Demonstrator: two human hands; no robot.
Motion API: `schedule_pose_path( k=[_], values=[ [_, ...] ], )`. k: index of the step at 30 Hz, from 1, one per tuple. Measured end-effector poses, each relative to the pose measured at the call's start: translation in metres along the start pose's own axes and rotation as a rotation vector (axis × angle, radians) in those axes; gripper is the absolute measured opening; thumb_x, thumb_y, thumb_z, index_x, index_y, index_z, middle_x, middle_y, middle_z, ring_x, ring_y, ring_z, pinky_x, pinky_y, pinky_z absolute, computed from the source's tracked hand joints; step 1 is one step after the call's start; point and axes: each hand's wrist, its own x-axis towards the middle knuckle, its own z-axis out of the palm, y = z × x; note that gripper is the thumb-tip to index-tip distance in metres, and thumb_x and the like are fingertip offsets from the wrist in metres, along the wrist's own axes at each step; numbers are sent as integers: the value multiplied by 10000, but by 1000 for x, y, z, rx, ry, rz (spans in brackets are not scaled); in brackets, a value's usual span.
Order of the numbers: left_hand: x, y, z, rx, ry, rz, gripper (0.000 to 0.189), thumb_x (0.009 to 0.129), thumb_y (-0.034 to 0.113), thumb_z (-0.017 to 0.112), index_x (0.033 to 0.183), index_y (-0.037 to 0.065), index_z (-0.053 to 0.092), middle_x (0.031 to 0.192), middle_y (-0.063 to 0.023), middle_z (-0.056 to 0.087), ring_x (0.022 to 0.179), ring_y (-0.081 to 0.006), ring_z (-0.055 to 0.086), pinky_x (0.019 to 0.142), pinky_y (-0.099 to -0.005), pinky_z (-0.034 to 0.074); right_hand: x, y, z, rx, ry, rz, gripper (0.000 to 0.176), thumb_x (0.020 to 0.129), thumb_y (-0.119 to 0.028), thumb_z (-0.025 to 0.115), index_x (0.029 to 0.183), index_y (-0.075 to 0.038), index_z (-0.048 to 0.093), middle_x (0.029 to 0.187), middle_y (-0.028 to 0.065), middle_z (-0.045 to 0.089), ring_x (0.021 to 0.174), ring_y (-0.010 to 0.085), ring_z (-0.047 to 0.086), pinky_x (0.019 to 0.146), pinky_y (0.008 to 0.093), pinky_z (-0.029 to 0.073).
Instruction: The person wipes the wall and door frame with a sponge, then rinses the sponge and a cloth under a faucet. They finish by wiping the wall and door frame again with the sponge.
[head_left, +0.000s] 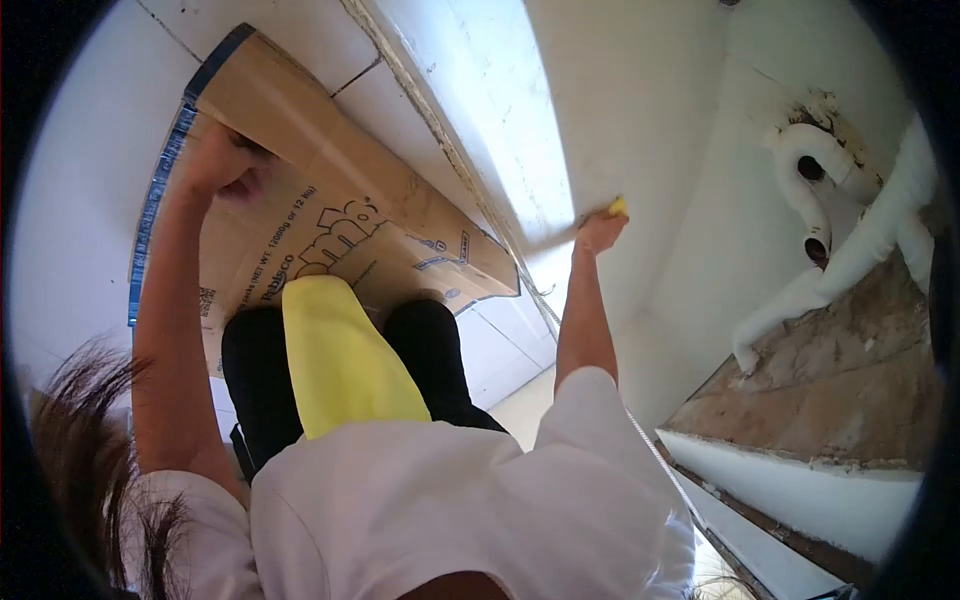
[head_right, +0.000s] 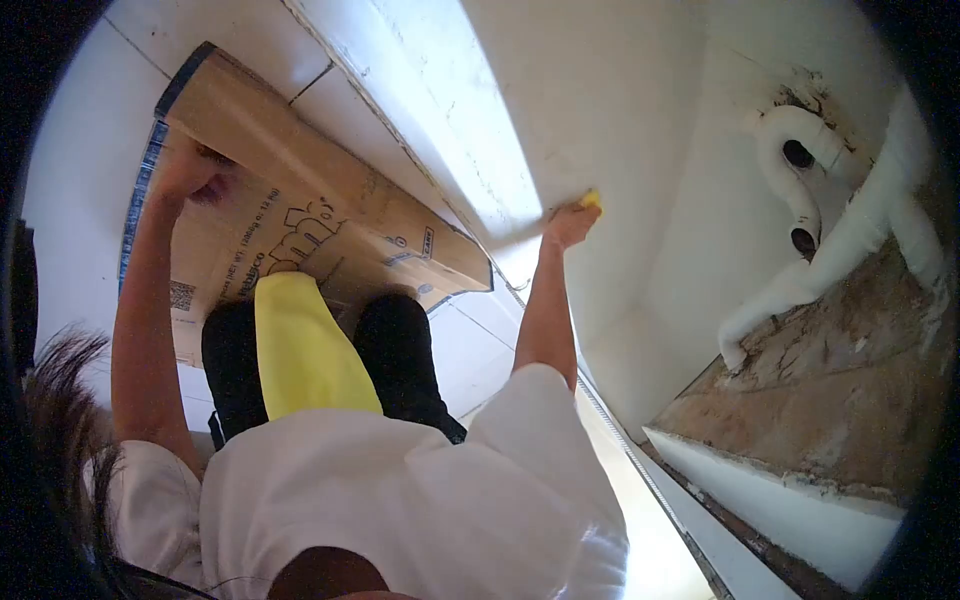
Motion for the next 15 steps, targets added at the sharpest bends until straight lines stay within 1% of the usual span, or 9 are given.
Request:
schedule_pose_path(
  k=[1, 3, 4, 5, 7, 11, 13, 14, 15],
  values=[
    [1, -3, 1, -37, 22, 51, 200, 696, 57, 655, 880, 44, 577, 579, -66, 581, 458, -167, 586, 357, -268, 443, -12, -9, -12, -5, -2, -2, 220, 867, -202, 464, 937, 7, 458, 936, 231, 551, 857, 390, 546, 748, 442, 438],
    [-1, -2, 4, -74, 38, 101, 195, 695, 59, 656, 873, 46, 577, 574, -64, 580, 451, -162, 583, 354, -263, 437, -50, -16, -37, -150, -138, -356, 211, 867, -207, 473, 953, -14, 465, 940, 203, 558, 873, 388, 546, 771, 436, 437],
    [-4, 2, 4, -42, 26, 85, 179, 699, 67, 655, 858, 46, 577, 574, -61, 579, 440, -159, 577, 349, -260, 430, -39, 39, -15, -211, 76, -638, 174, 878, -181, 450, 966, -31, 452, 919, 180, 564, 843, 375, 552, 755, 425, 439],
    [-4, 6, 2, -10, 32, 73, 164, 702, 75, 653, 844, 46, 577, 574, -58, 578, 428, -155, 571, 343, -257, 422, -22, 82, 11, -9, 117, -523, 154, 884, -172, 442, 948, -32, 444, 924, 176, 559, 864, 352, 544, 764, 421, 425],
    [-4, 7, 1, 4, 40, 63, 171, 707, 66, 647, 851, 23, 564, 564, -69, 579, 420, -160, 573, 332, -266, 430, 12, 57, -8, -1, -243, 58, 153, 882, -173, 446, 937, -30, 439, 951, 168, 550, 915, 322, 525, 798, 418, 400],
    [1, 2, 4, 23, 25, 24, 119, 714, 71, 641, 789, 12, 570, 555, -77, 580, 424, -160, 580, 322, -270, 433, 14, 5, -24, 60, -273, 33, 163, 881, -184, 445, 933, -30, 431, 947, 174, 547, 920, 337, 519, 812, 426, 386],
    [5, -1, 5, 25, 38, 23, 100, 721, 79, 637, 767, 16, 574, 556, -77, 582, 431, -161, 585, 325, -268, 433, -12, 34, -30, -413, -59, -563, 146, 881, -173, 428, 911, -31, 417, 896, 177, 542, 845, 356, 530, 773, 428, 398],
    [5, -3, 3, 36, 51, 16, 87, 728, 87, 632, 745, 21, 579, 557, -77, 583, 438, -161, 589, 328, -266, 434, -7, 56, -16, -153, -139, -374, 141, 879, -169, 417, 900, -32, 399, 862, 180, 526, 798, 370, 523, 743, 439, 403],
    [8, -6, 2, 37, 61, 18, 87, 728, 87, 632, 745, 21, 579, 557, -77, 583, 438, -161, 589, 328, -266, 434, 9, 65, -8, -143, -139, -376, 141, 879, -169, 417, 900, -32, 399, 862, 180, 526, 798, 370, 523, 743, 439, 403]
  ],
)
